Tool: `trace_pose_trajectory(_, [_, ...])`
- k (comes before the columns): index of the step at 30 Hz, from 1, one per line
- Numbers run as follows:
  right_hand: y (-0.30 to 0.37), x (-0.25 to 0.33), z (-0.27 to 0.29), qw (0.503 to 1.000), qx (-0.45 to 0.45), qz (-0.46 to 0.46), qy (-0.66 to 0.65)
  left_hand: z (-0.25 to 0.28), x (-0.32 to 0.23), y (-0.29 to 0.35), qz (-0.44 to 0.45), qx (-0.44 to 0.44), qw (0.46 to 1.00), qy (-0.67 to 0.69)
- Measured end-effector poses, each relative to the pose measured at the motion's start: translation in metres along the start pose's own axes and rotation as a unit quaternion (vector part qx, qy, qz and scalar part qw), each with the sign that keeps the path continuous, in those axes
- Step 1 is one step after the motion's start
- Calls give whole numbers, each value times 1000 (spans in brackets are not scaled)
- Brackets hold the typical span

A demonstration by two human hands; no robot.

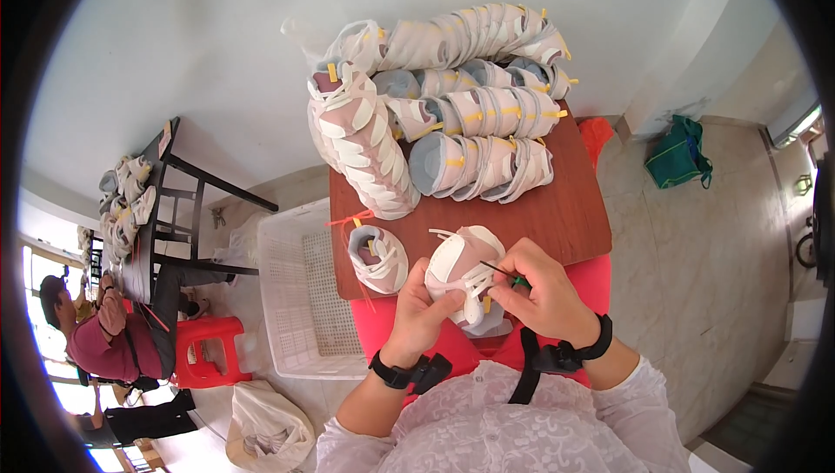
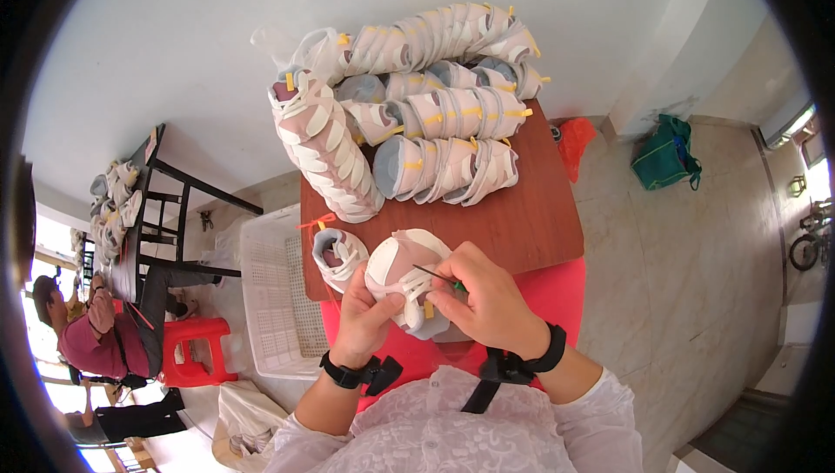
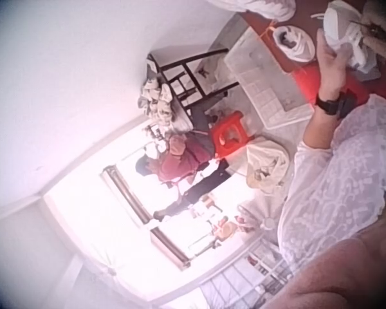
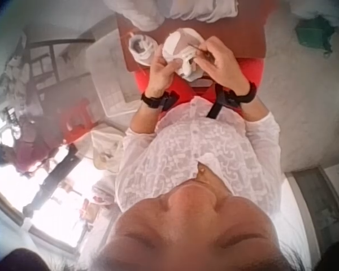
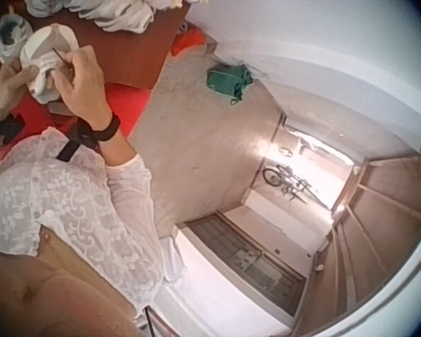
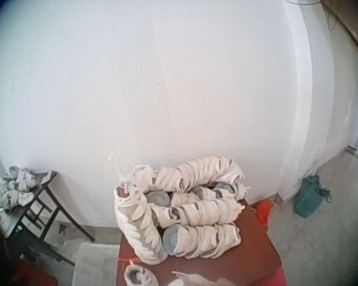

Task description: Lacing shoes and organizing them into a bin in a workshop setting.

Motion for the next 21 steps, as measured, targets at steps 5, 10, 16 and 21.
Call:
trace_pose_trajectory(5, [-3,21,18,986,-102,86,102,5,2,1,15,-5,999,-35])
trace_pose_trajectory(10, [-8,35,6,970,-26,151,191,1,1,2,10,-10,993,-117])
trace_pose_trajectory(16, [-17,35,-11,942,59,144,297,0,-1,7,2,-29,964,-265])
trace_pose_trajectory(21, [-18,32,-15,940,73,149,299,-7,-9,6,-16,-31,949,-314])
Point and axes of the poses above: each hand's wrist, its own y-axis away from the middle knuckle, its own z-axis out of the back of the hand, x = y × z, the point moved 10 cm from there along -y, towards the middle knuckle, and after that the axes turned 3 degrees about z, right-handed, at the moved point
